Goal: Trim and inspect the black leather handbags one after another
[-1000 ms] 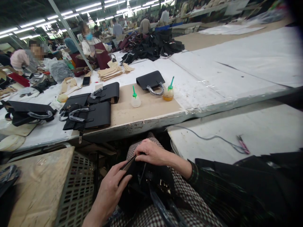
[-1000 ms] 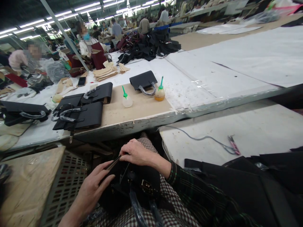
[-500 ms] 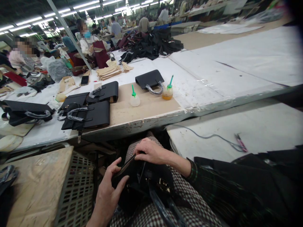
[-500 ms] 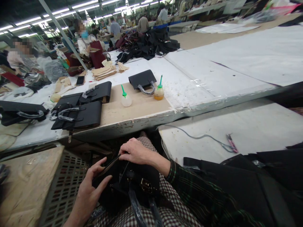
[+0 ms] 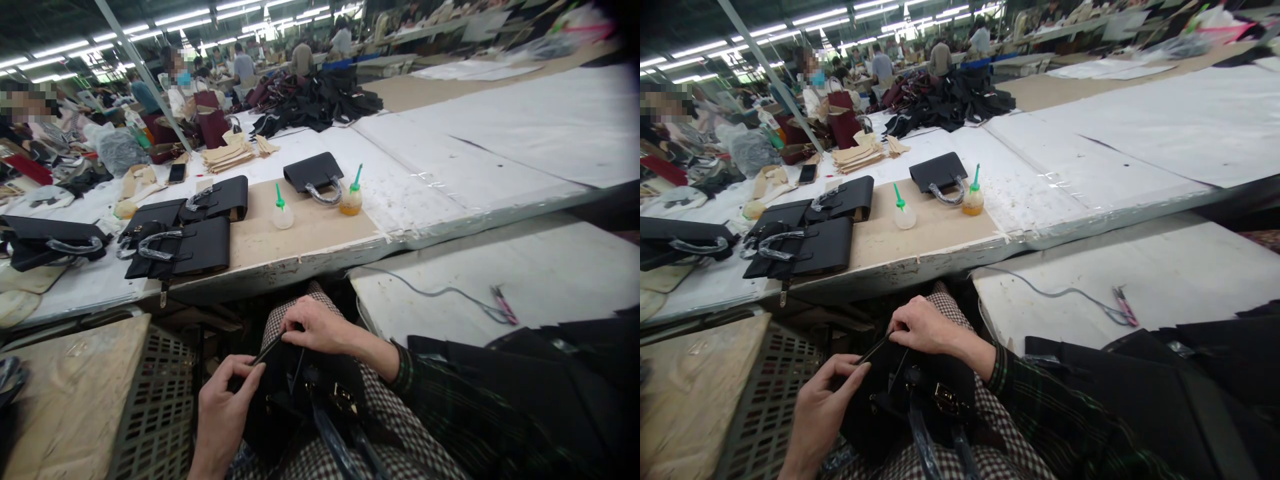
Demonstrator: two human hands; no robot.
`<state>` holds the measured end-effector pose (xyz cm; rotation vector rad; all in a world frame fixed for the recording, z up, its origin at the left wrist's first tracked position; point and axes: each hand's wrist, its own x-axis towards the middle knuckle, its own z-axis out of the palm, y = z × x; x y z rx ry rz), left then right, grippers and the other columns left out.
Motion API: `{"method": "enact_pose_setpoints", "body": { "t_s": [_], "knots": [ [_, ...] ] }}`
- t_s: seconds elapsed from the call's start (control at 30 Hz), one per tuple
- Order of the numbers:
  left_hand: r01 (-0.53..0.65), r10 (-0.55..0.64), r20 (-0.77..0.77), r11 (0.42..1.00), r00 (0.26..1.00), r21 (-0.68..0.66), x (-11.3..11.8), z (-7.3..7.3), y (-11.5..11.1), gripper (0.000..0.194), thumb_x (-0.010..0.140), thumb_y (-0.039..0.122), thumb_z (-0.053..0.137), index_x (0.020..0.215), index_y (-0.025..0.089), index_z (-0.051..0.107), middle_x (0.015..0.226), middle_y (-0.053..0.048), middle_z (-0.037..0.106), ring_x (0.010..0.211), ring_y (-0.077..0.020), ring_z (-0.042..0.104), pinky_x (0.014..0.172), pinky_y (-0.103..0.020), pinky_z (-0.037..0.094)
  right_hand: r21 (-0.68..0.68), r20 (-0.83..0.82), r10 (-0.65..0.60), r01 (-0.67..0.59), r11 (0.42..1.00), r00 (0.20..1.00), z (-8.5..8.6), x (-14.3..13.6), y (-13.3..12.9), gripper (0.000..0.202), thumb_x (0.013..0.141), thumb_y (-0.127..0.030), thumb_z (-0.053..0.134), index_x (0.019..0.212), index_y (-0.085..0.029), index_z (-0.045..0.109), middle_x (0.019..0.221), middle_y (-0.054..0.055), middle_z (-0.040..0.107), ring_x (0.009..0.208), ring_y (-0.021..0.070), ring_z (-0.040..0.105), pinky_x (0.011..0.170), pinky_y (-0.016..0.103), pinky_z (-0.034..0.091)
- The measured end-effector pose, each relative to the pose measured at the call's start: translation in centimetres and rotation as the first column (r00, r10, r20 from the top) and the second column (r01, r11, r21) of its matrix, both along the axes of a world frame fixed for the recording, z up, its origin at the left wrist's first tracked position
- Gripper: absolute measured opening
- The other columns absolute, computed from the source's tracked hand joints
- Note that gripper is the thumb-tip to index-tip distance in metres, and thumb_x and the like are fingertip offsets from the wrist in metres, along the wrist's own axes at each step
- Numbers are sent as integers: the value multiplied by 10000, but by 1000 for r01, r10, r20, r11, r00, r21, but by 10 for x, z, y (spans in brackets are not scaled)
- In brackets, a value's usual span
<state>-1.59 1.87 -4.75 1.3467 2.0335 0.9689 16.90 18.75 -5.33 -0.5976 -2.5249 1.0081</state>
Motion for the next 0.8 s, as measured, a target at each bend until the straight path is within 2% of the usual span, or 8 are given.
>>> {"method": "enact_pose_setpoints", "body": {
  "t_s": [0.2, 0.37, 0.47, 0.53, 0.6, 0.63, 0.7, 0.8],
  "knots": [
    [-31, 35, 99, 998, 994, -46, -4, -9, 7, 332, 821, 426, 691, 632, 191, 550, 835, -11, 684, 800, -177, 622, 764, -267, 447, -3, -3, -34, 34, 999, 999, -3, -3, -2, 58, 802, -198, 683, 745, -195, 684, 709, -24, 694, 730, 150, 599, 826, 295, 396],
    [-121, 124, 347, 992, 930, -30, -10, -17, 13, 447, 758, 366, 768, 679, 221, 353, 714, 46, 631, 704, -131, 556, 692, -229, 435, -21, 37, -83, 83, 996, 996, -2, -7, -3, 71, 767, -172, 684, 702, -194, 667, 677, -27, 674, 719, 151, 580, 843, 303, 392],
    [-80, 101, 431, 995, 897, -65, -16, -14, 17, 344, 763, 363, 767, 849, 228, 462, 698, 63, 617, 669, -124, 557, 656, -218, 436, -49, 58, -97, 100, 994, 994, 4, -11, -5, 77, 744, -160, 670, 678, -192, 649, 670, -25, 659, 741, 161, 577, 829, 298, 396],
    [20, 16, 348, 995, 937, -99, -22, -12, 17, 263, 809, 393, 712, 944, 213, 574, 680, 44, 621, 653, -136, 574, 626, -223, 435, -63, 88, -124, 130, 990, 988, 7, -14, -7, 87, 733, -152, 651, 659, -192, 633, 670, -15, 650, 768, 178, 576, 785, 295, 396],
    [124, -111, 123, 986, 986, -109, -29, -14, 16, 214, 863, 412, 631, 845, 202, 667, 712, -2, 666, 692, -163, 617, 646, -241, 457, -52, 126, -168, 176, 983, 978, 8, -18, -9, 89, 731, -148, 617, 656, -195, 618, 683, 4, 645, 780, 197, 569, 733, 302, 388],
    [169, -172, -19, 979, 985, -115, -33, -17, 15, 226, 889, 408, 588, 851, 215, 698, 766, -22, 703, 739, -179, 647, 688, -253, 474, -39, 132, -185, 192, 981, 974, 7, -20, -10, 91, 744, -157, 593, 665, -198, 611, 703, 14, 646, 787, 206, 566, 724, 311, 384],
    [190, -218, -309, 974, 926, -120, -40, -26, 14, 256, 911, 405, 529, 853, 244, 719, 784, -41, 741, 740, -198, 688, 683, -266, 482, -41, 132, -202, 209, 977, 970, 4, -26, -9, 76, 758, -179, 561, 692, -207, 589, 732, 25, 643, 791, 220, 559, 712, 326, 382],
    [154, -199, -459, 979, 866, -133, -47, -40, 14, 264, 885, 430, 544, 775, 272, 726, 670, -50, 741, 635, -221, 702, 582, -285, 457, -144, 114, -202, 218, 965, 973, 2, -30, -9, 84, 723, -179, 578, 789, -229, 558, 817, 22, 657, 812, 222, 569, 735, 334, 400]
  ]
}}
